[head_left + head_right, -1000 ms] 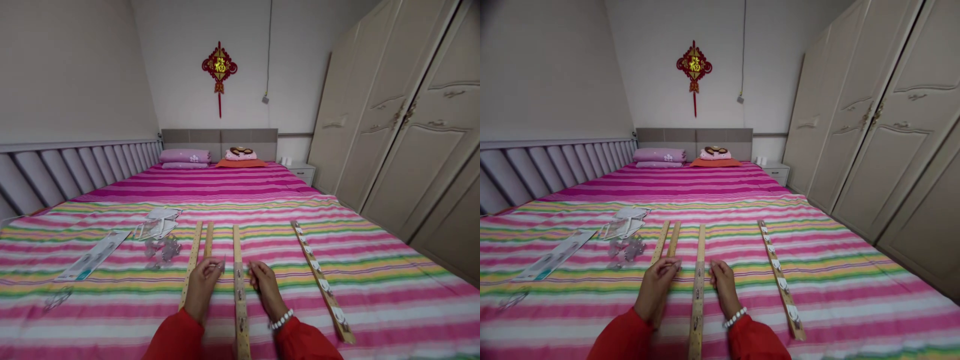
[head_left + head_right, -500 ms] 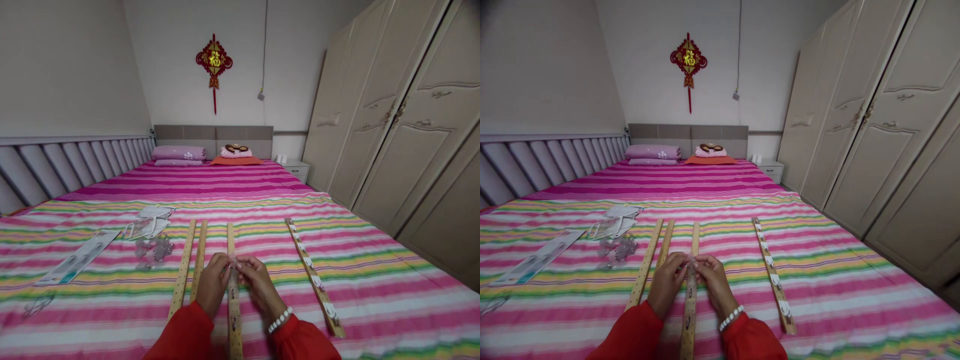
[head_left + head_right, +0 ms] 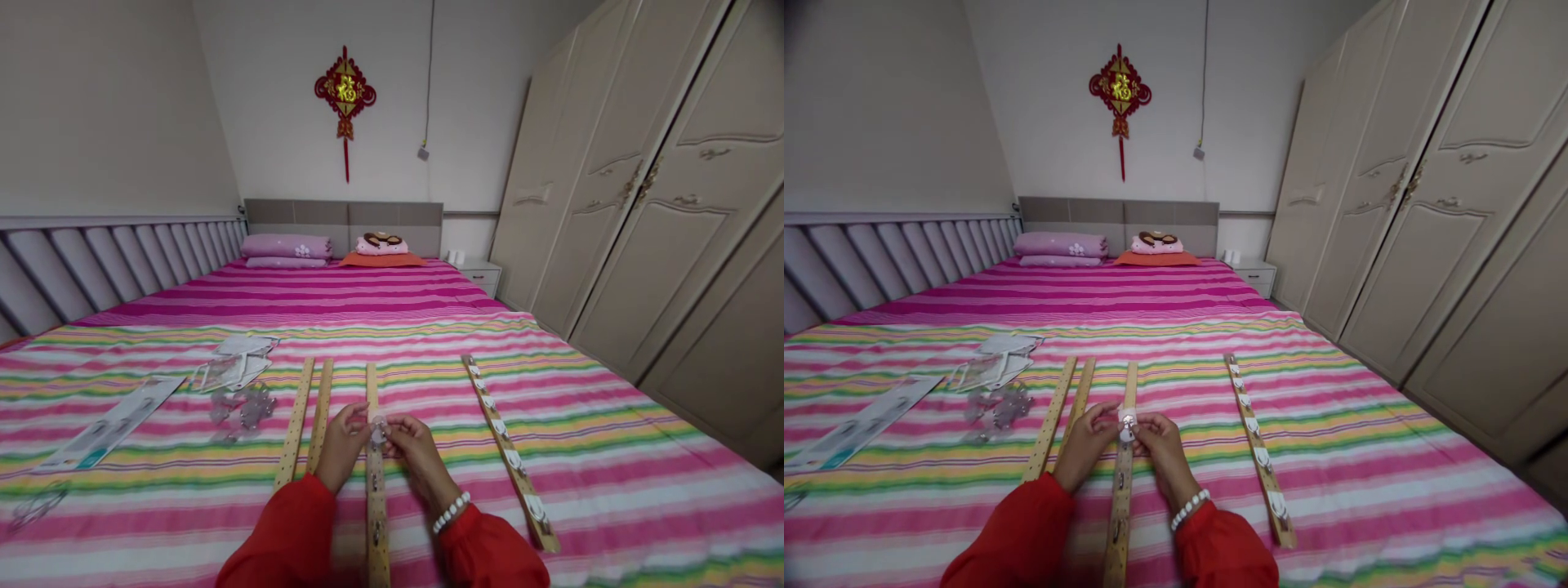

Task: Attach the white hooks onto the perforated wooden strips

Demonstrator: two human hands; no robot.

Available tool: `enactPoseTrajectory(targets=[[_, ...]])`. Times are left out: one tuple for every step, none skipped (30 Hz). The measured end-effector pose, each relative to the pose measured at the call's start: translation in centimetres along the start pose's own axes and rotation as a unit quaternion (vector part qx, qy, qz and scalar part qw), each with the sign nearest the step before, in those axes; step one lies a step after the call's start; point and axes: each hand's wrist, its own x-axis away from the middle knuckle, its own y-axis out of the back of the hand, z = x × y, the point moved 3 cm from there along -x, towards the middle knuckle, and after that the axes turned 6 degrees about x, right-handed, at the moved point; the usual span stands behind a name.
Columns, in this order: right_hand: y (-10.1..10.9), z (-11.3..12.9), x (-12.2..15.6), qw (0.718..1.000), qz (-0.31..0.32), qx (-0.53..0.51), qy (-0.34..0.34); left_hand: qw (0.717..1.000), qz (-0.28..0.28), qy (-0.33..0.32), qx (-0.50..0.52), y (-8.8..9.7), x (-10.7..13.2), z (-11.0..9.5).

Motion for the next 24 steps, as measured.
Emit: enactPoseTrajectory(targets=[[0.0, 0.0, -0.1, 1.000, 0.000, 0.001, -0.001, 1.000, 0.000, 0.011, 0.006, 0.1, -0.1, 0.0], [-0.1, 0.1, -0.2, 1.000, -0.001, 0.001, -0.001, 1.000, 0.003, 0.018, 0.009, 0.1, -0.2, 0.1], [-0.1, 0.1, -0.3, 1.000, -0.001, 0.002, 0.000, 1.000, 0.012, 0.024, 0.010, 0.1, -0.4, 0.2], [-0.2, 0.2, -0.4, 1.000, -0.001, 0.004, 0.001, 0.999, 0.023, 0.027, 0.009, 0.1, -0.4, 0.3], [-0.2, 0.2, -0.5, 1.000, -0.002, 0.007, 0.002, 0.999, 0.033, 0.027, 0.005, 0.2, -0.5, 0.4], [-0.1, 0.2, -0.6, 1.000, -0.004, 0.012, 0.002, 0.999, 0.039, 0.022, -0.005, 0.2, -0.5, 0.5], [-0.1, 0.3, -0.7, 1.000, -0.005, 0.017, 0.002, 0.999, 0.039, 0.009, -0.021, 0.2, -0.4, 0.5], [0.0, 0.3, -0.8, 1.000, -0.009, 0.022, 0.003, 0.998, 0.036, -0.010, -0.042, 0.3, -0.4, 0.5], [0.0, 0.2, -1.0, 1.000, -0.012, 0.028, 0.003, 0.997, 0.033, -0.035, -0.066, 0.2, -0.2, 0.4], [0.1, 0.2, -1.1, 0.999, -0.013, 0.034, 0.005, 0.993, 0.035, -0.062, -0.092, 0.1, -0.1, 0.2], [0.1, 0.2, -1.3, 0.999, -0.013, 0.039, 0.008, 0.989, 0.042, -0.087, -0.114, 0.0, 0.1, 0.0], [0.1, 0.2, -1.5, 0.999, -0.011, 0.045, 0.015, 0.984, 0.055, -0.107, -0.132, -0.3, 0.3, -0.2], [0.1, 0.3, -1.6, 0.998, -0.006, 0.051, 0.023, 0.980, 0.066, -0.121, -0.144, -0.5, 0.4, -0.3], [0.1, 0.4, -1.8, 0.998, -0.001, 0.057, 0.032, 0.977, 0.074, -0.129, -0.151, -0.6, 0.5, -0.4], [0.1, 0.5, -1.9, 0.997, 0.004, 0.063, 0.041, 0.976, 0.076, -0.132, -0.154, -0.7, 0.6, -0.5], [0.2, 0.6, -2.0, 0.996, 0.008, 0.069, 0.048, 0.977, 0.071, -0.132, -0.153, -0.7, 0.5, -0.5], [0.2, 0.7, -2.1, 0.996, 0.011, 0.075, 0.054, 0.979, 0.063, -0.128, -0.148, -0.6, 0.5, -0.4], [0.3, 0.8, -2.1, 0.995, 0.014, 0.080, 0.057, 0.982, 0.054, -0.117, -0.140, -0.5, 0.4, -0.3], [0.4, 0.9, -2.1, 0.995, 0.017, 0.083, 0.059, 0.986, 0.046, -0.100, -0.127, -0.3, 0.2, -0.1], [0.5, 1.1, -2.2, 0.994, 0.018, 0.085, 0.060, 0.990, 0.042, -0.078, -0.113, -0.1, 0.1, 0.1], [0.6, 1.2, -2.2, 0.994, 0.019, 0.086, 0.062, 0.993, 0.042, -0.056, -0.098, 0.1, 0.0, 0.2], [0.7, 1.3, -2.2, 0.994, 0.019, 0.088, 0.064, 0.995, 0.043, -0.037, -0.087, 0.3, -0.2, 0.3], [0.7, 1.4, -2.3, 0.994, 0.020, 0.090, 0.067, 0.995, 0.047, -0.027, -0.080, 0.4, -0.3, 0.2], [0.7, 1.6, -2.3, 0.993, 0.022, 0.092, 0.070, 0.995, 0.048, -0.024, -0.078, 0.5, -0.4, 0.1]])
